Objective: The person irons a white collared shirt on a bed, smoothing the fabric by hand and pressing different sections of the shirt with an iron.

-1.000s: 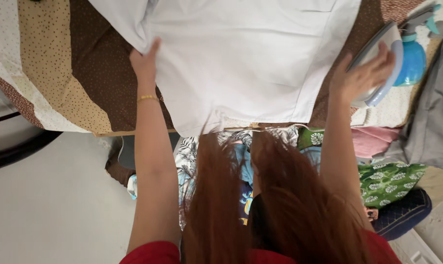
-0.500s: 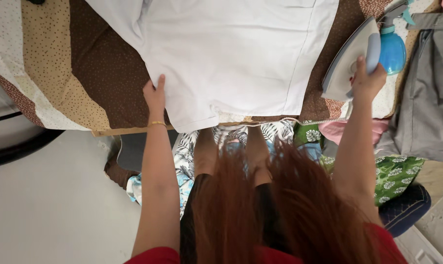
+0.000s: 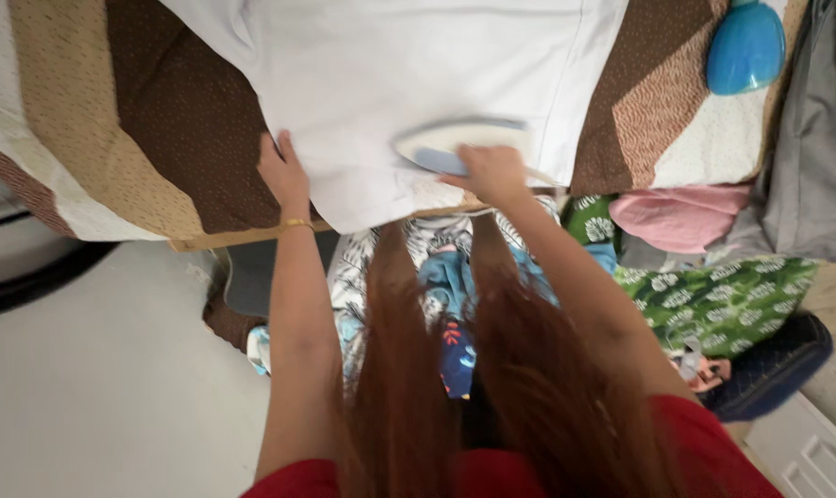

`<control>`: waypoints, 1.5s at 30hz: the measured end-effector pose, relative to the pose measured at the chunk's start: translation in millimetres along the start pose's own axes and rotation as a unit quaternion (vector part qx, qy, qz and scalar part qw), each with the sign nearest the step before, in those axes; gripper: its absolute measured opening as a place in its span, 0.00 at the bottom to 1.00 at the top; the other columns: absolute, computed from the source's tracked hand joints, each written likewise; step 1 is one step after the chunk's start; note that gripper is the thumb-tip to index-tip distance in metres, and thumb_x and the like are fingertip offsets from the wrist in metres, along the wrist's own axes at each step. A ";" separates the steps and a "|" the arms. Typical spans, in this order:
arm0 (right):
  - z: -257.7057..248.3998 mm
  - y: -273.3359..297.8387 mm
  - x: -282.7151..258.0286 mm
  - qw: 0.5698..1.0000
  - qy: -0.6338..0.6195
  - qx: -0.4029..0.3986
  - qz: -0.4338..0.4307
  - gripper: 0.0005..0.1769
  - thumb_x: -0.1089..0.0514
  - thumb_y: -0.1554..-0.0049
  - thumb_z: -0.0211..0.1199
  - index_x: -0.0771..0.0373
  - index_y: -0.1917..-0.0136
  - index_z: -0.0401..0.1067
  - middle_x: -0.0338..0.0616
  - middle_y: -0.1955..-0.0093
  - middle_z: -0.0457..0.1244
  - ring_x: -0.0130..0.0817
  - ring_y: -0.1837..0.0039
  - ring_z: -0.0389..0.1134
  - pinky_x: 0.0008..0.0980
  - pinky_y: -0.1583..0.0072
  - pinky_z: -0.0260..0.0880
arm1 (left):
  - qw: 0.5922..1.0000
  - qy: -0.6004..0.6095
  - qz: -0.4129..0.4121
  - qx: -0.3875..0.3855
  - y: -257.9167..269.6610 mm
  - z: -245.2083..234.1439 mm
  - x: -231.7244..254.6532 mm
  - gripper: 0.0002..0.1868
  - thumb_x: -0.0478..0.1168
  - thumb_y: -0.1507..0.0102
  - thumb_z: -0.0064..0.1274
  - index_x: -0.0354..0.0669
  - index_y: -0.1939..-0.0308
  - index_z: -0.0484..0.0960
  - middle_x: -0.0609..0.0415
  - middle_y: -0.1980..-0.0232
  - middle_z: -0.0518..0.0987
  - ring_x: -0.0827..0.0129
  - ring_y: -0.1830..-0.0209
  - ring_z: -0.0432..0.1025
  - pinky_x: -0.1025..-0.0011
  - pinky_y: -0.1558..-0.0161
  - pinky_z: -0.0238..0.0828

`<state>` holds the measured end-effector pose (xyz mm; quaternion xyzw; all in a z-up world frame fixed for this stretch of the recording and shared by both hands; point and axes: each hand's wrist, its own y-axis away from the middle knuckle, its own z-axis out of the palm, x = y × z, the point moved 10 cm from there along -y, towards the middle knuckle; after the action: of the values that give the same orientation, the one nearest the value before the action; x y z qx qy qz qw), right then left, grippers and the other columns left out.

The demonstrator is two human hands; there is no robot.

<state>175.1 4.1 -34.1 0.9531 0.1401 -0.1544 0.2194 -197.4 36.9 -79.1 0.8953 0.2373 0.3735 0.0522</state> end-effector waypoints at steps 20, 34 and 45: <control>-7.7 29.2 56.5 0.994 0.076 -0.072 0.031 0.35 0.21 0.45 0.62 0.55 0.57 0.74 0.43 0.71 0.66 0.43 0.67 0.71 0.42 0.63 0.70 | 1.000 0.002 -0.007 0.010 -10.6 10.3 -21.2 0.17 0.45 0.27 0.49 0.33 0.62 0.72 0.45 0.74 0.73 0.60 0.78 0.62 0.62 0.70 0.63; 6.7 -36.7 -33.7 0.998 -0.031 0.030 0.036 0.34 0.24 0.46 0.65 0.58 0.57 0.72 0.43 0.72 0.66 0.43 0.69 0.70 0.41 0.65 0.68 | 0.999 0.006 -0.041 -0.008 -9.2 8.0 -16.0 0.16 0.46 0.27 0.49 0.35 0.59 0.75 0.47 0.71 0.75 0.66 0.75 0.63 0.66 0.68 0.65; -18.5 23.2 40.3 0.996 0.044 -0.006 0.078 0.34 0.24 0.42 0.65 0.59 0.56 0.74 0.45 0.67 0.68 0.44 0.66 0.71 0.43 0.63 0.69 | 0.998 0.041 -0.024 0.038 -9.9 0.5 -23.5 0.16 0.48 0.27 0.49 0.38 0.58 0.78 0.45 0.71 0.78 0.58 0.74 0.70 0.62 0.68 0.68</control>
<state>223.9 0.6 -23.9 0.9657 0.0760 -0.0937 0.2301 -215.1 34.8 -97.2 0.8747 0.2745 0.3990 0.0169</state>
